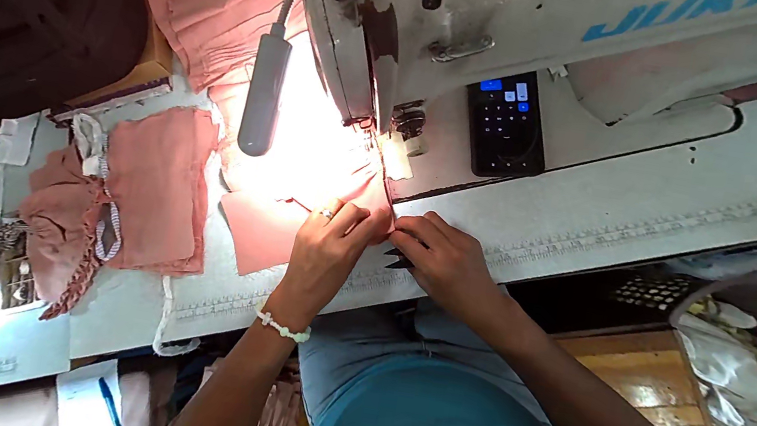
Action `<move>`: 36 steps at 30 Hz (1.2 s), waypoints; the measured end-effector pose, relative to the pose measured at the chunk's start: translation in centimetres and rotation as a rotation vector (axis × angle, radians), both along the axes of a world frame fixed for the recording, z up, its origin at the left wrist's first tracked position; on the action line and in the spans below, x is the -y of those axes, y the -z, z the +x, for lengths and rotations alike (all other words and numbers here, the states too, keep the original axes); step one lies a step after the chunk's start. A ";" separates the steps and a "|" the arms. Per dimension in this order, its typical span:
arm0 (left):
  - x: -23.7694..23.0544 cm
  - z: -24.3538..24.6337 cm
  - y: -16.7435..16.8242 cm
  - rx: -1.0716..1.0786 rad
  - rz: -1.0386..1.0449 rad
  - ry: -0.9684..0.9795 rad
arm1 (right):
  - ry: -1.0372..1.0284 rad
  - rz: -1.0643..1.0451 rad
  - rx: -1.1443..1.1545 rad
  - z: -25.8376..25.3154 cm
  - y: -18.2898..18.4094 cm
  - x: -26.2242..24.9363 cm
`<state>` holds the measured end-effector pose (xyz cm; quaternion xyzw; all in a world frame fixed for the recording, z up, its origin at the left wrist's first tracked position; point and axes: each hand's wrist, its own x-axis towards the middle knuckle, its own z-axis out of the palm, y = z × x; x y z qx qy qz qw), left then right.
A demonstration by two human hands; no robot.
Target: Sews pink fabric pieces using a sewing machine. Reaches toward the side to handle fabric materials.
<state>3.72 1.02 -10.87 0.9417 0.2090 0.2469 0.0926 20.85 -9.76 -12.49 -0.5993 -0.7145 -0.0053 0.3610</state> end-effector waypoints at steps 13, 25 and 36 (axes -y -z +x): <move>-0.4 -0.4 0.4 0.189 -0.316 0.031 | -0.004 0.062 -0.061 0.3 0.0 -0.1; -0.4 -0.2 0.5 0.138 -0.286 0.094 | -0.041 0.025 -0.015 0.4 -0.1 -0.4; -0.4 0.4 0.2 -0.056 -0.126 -0.085 | -0.086 0.039 0.014 0.1 -0.9 -0.7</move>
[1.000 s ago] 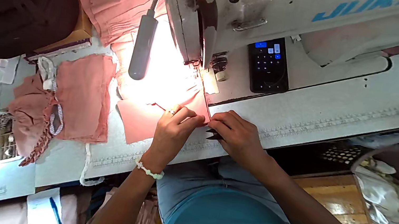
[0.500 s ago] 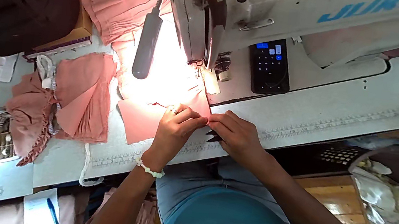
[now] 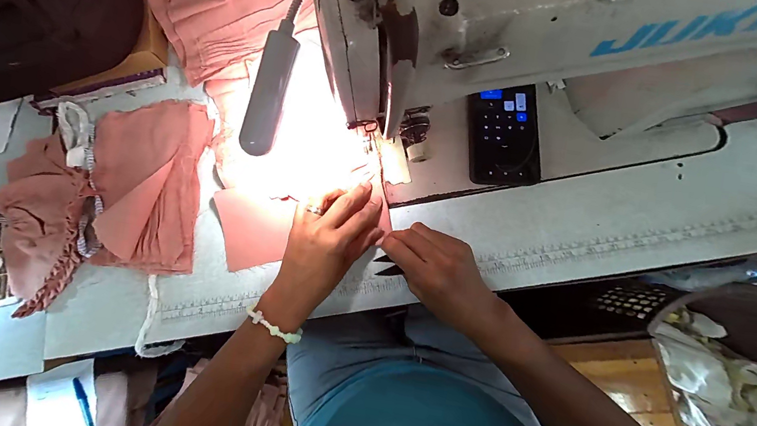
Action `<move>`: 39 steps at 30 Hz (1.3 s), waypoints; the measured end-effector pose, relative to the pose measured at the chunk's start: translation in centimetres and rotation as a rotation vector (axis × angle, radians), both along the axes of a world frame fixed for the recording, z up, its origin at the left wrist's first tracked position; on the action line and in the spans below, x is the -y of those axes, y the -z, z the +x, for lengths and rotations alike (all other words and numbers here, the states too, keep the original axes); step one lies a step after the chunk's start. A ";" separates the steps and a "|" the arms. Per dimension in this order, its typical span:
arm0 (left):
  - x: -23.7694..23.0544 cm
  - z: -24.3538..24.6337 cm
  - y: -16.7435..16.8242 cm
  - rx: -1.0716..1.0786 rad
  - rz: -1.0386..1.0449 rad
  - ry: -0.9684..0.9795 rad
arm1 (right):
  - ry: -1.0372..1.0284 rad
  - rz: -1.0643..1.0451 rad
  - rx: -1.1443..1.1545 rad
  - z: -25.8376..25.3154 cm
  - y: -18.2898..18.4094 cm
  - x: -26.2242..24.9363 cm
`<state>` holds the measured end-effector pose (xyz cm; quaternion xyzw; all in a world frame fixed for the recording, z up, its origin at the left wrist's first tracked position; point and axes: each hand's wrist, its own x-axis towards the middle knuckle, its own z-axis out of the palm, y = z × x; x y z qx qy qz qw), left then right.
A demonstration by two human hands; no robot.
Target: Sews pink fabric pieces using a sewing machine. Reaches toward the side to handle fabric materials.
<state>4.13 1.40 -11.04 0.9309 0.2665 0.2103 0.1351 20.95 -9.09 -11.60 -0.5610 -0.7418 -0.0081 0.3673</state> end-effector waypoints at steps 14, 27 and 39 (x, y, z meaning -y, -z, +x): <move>-3.6 1.0 -0.3 0.042 0.030 -0.029 | 0.037 0.010 0.122 1.1 -0.7 -3.5; -7.2 2.4 -1.1 -0.037 -0.097 -0.120 | 0.071 -0.113 0.237 2.6 -0.7 -6.8; -7.4 1.9 -1.3 -0.063 -0.192 -0.086 | 0.726 0.098 0.077 14.8 -4.0 1.4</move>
